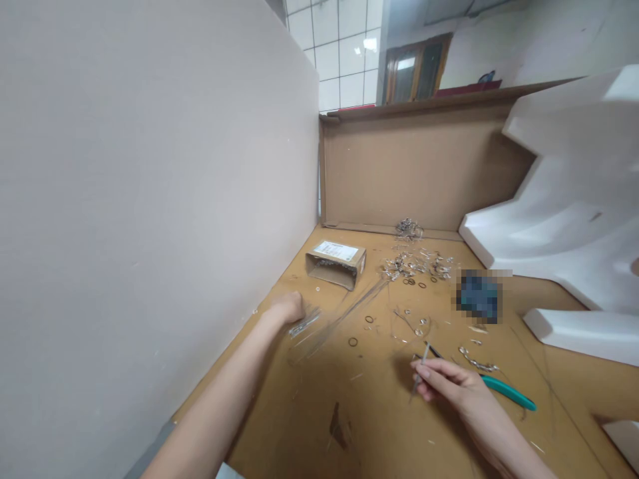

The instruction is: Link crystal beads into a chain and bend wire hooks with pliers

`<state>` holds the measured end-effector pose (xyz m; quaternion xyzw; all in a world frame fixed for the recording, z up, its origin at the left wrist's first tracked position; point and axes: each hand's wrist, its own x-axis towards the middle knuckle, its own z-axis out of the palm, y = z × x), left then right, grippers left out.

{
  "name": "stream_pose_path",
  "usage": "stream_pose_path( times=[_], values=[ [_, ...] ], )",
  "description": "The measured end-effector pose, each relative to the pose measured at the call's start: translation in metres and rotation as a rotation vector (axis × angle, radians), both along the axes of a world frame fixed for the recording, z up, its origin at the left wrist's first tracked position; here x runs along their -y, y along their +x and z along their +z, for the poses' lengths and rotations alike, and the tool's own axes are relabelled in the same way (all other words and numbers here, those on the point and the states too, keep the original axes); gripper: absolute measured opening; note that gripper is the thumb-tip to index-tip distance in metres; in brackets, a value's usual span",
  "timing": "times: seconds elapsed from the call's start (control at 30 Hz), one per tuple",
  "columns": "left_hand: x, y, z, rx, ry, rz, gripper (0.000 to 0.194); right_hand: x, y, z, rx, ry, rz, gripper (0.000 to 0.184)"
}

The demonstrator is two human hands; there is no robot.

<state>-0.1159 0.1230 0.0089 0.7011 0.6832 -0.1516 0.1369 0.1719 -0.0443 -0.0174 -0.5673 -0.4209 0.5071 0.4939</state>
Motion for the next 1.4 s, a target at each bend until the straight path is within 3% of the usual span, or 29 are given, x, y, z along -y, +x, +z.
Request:
stream_pose_path(
  times=[0.13,0.5,1.1,1.2,1.3,1.33,1.4],
  values=[
    [-0.003,-0.007,0.001,0.036,0.045,-0.010,0.028,-0.001,0.003,0.002,0.009,-0.008,0.080,0.030],
    [-0.006,-0.014,0.000,0.164,0.217,-0.084,0.013,-0.002,0.006,-0.002,0.010,-0.030,0.097,0.030],
    [0.002,-0.012,0.013,0.318,0.239,-0.034,0.013,-0.001,0.003,0.001,-0.002,-0.029,0.063,0.029],
    [0.013,0.002,0.021,0.445,0.244,-0.054,0.014,0.000,0.004,0.003,-0.009,-0.036,0.071,0.029],
    [0.040,0.037,0.024,0.646,0.150,-0.126,0.021,0.000,0.004,0.006,-0.036,-0.044,0.070,0.027],
    [0.051,0.052,0.023,0.751,0.085,-0.166,0.023,0.000,0.004,0.006,-0.052,-0.046,0.068,0.026],
    [0.074,0.082,0.017,1.184,-0.162,-0.197,0.026,0.001,0.003,0.007,-0.082,-0.055,0.069,0.027]
  ],
)
